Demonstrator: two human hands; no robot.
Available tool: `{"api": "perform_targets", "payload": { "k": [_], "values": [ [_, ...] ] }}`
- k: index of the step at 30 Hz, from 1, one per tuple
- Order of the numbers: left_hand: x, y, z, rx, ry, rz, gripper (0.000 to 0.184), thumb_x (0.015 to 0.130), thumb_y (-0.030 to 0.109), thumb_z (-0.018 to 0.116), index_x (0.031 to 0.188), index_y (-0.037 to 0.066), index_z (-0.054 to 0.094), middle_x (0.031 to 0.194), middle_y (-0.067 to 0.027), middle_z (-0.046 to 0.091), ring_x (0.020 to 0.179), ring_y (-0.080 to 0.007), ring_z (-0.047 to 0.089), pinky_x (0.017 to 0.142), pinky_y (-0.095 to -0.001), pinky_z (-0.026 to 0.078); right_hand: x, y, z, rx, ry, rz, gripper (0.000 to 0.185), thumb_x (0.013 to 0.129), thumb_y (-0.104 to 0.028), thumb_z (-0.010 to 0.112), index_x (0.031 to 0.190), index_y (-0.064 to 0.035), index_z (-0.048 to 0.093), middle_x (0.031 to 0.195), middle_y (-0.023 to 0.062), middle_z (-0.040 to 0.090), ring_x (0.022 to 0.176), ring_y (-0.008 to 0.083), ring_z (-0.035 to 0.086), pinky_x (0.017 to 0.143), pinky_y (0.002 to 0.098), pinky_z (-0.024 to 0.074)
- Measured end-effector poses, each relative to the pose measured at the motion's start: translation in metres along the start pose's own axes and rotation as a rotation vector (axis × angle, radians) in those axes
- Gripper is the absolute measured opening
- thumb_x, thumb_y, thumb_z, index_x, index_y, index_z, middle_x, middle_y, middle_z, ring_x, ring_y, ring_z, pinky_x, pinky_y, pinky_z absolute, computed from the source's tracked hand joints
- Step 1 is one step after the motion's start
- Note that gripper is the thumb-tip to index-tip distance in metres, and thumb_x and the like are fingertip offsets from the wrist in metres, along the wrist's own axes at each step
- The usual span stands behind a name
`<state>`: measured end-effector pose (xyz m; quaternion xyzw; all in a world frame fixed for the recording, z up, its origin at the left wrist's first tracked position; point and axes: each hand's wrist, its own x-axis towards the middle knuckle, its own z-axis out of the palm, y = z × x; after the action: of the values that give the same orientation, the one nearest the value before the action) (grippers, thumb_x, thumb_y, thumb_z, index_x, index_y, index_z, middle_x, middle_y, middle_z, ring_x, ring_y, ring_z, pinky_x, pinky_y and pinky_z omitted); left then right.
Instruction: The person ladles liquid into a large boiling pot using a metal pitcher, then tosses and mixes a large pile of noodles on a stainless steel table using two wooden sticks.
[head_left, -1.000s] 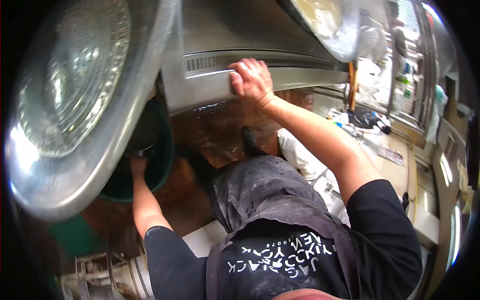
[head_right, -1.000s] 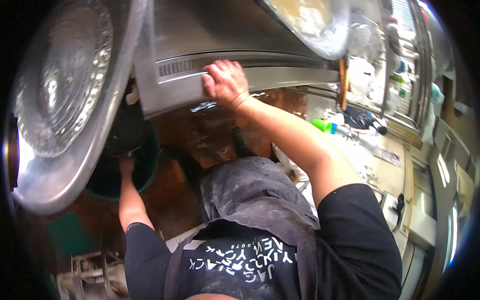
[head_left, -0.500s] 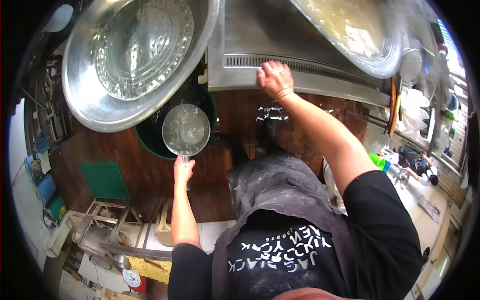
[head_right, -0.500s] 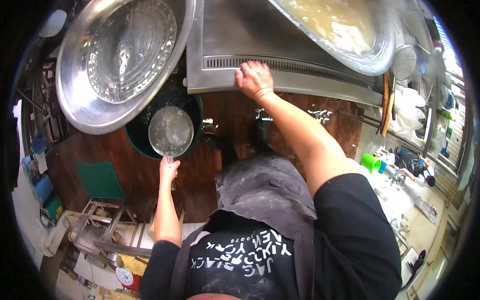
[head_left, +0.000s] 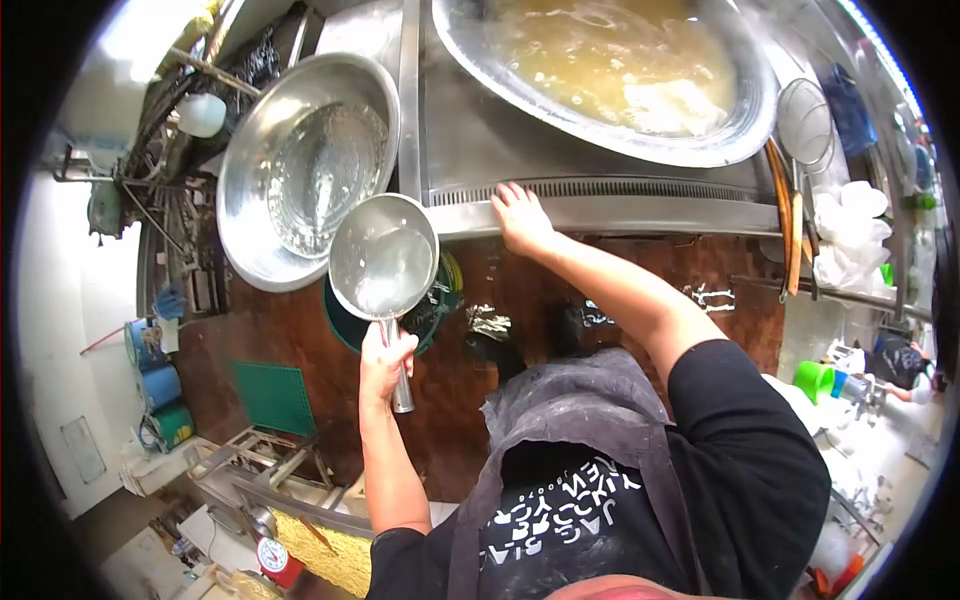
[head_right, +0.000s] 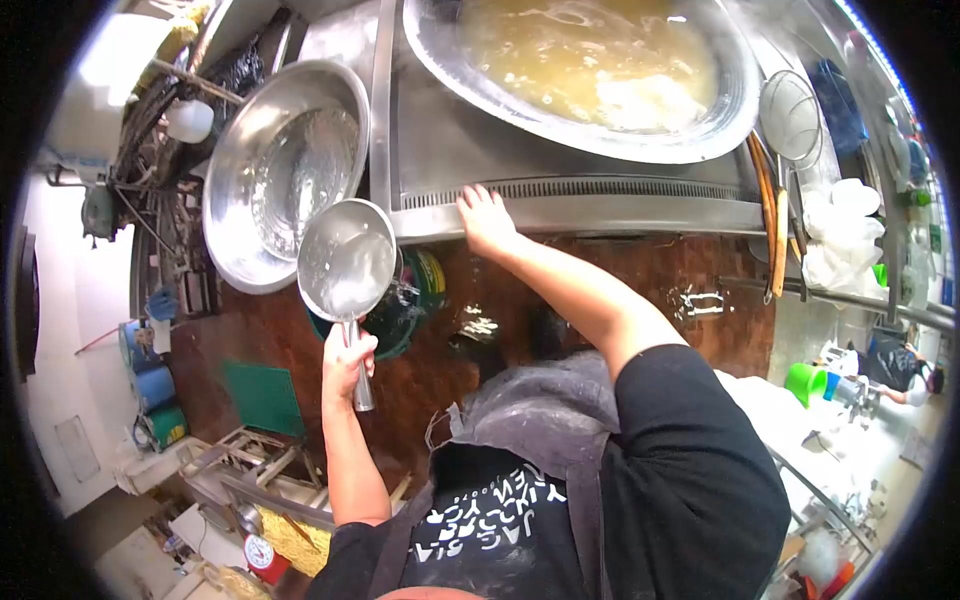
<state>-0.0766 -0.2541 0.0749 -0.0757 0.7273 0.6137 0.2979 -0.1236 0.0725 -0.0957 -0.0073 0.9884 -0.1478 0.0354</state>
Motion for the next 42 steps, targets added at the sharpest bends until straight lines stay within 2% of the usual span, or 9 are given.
{"api": "perform_targets", "payload": {
  "k": [7,16,19,22,28,34,38,41,42],
  "values": [
    [0.034,0.134,0.080,0.251,-0.099,0.111,0.030,0.077,0.006,0.071,0.101,0.001,0.053,0.070,-0.0029,0.056,0.049,-0.0113,0.052,0.044,-0.0271,0.045,-0.107,0.049,-0.018,-0.218,-0.078,0.294,0.054,0.095,-0.014,0.042,0.145,0.0049,0.041,0.152,0.0372,0.032,0.143,0.0531,0.027,0.114,0.0717,0.0122],
    [0.127,0.251,0.187,0.771,-0.080,0.273,0.029,0.076,0.008,0.072,0.100,-0.002,0.060,0.071,-0.0057,0.061,0.054,-0.0142,0.056,0.051,-0.0316,0.046,-0.136,0.096,0.005,-0.103,0.114,0.162,0.049,0.093,-0.016,0.046,0.140,-0.0005,0.052,0.148,0.0368,0.036,0.138,0.0511,0.035,0.117,0.0622,0.0193],
    [0.156,0.281,0.214,1.152,-0.040,0.304,0.034,0.074,0.013,0.073,0.101,-0.006,0.062,0.078,-0.0135,0.067,0.060,-0.0202,0.062,0.058,-0.0364,0.051,-0.134,0.099,0.008,-0.122,0.097,0.164,0.055,0.091,-0.017,0.048,0.144,-0.0009,0.047,0.149,0.0353,0.035,0.139,0.0488,0.035,0.117,0.0597,0.0215],
    [0.184,0.305,0.249,1.763,-0.116,0.344,0.027,0.080,0.019,0.070,0.091,-0.005,0.072,0.093,-0.0254,0.072,0.087,-0.0308,0.074,0.078,-0.0406,0.057,-0.133,0.099,0.011,-0.072,0.153,0.156,0.045,0.096,-0.015,0.043,0.136,0.0015,0.052,0.146,0.0376,0.038,0.137,0.0511,0.037,0.117,0.0599,0.0227],
    [0.186,0.319,0.313,1.583,0.372,0.504,0.039,0.086,0.015,0.058,0.122,0.003,0.064,0.113,-0.0205,0.071,0.107,-0.0350,0.069,0.089,-0.0439,0.056,-0.126,0.098,0.011,-0.079,0.144,0.161,0.040,0.099,-0.015,0.040,0.132,0.0027,0.055,0.144,0.0376,0.041,0.134,0.0517,0.040,0.115,0.0590,0.0249],
    [0.186,0.329,0.327,1.468,0.635,0.722,0.034,0.100,0.021,0.042,0.125,0.004,0.058,0.126,-0.0198,0.064,0.114,-0.0369,0.065,0.092,-0.0451,0.054,-0.126,0.097,0.006,-0.103,0.126,0.149,0.041,0.100,-0.016,0.040,0.132,0.0030,0.055,0.142,0.0366,0.044,0.133,0.0496,0.042,0.114,0.0580,0.0265],
    [0.201,0.301,0.261,1.181,0.499,0.873,0.034,0.101,0.023,0.038,0.126,0.006,0.052,0.115,-0.0240,0.066,0.104,-0.0432,0.066,0.083,-0.0540,0.054,-0.123,0.092,-0.001,-0.140,0.082,0.158,0.041,0.098,-0.016,0.041,0.133,0.0019,0.056,0.140,0.0361,0.047,0.132,0.0485,0.043,0.113,0.0583,0.0268],
    [0.177,0.227,0.183,1.057,0.451,0.822,0.026,0.096,0.020,0.045,0.111,0.002,0.057,0.089,-0.0264,0.068,0.086,-0.0467,0.067,0.077,-0.0567,0.052,-0.118,0.080,-0.012,-0.173,-0.044,0.215,0.043,0.096,-0.017,0.043,0.134,0.0011,0.055,0.140,0.0343,0.047,0.130,0.0481,0.044,0.112,0.0600,0.0263],
    [0.168,0.194,0.150,0.932,0.386,0.773,0.034,0.092,0.021,0.053,0.118,0.000,0.056,0.104,-0.0286,0.067,0.101,-0.0455,0.064,0.088,-0.0526,0.050,-0.113,0.077,-0.005,-0.234,-0.038,0.236,0.046,0.095,-0.018,0.044,0.137,0.0000,0.054,0.141,0.0318,0.048,0.129,0.0476,0.045,0.112,0.0618,0.0254]
  ]
}}
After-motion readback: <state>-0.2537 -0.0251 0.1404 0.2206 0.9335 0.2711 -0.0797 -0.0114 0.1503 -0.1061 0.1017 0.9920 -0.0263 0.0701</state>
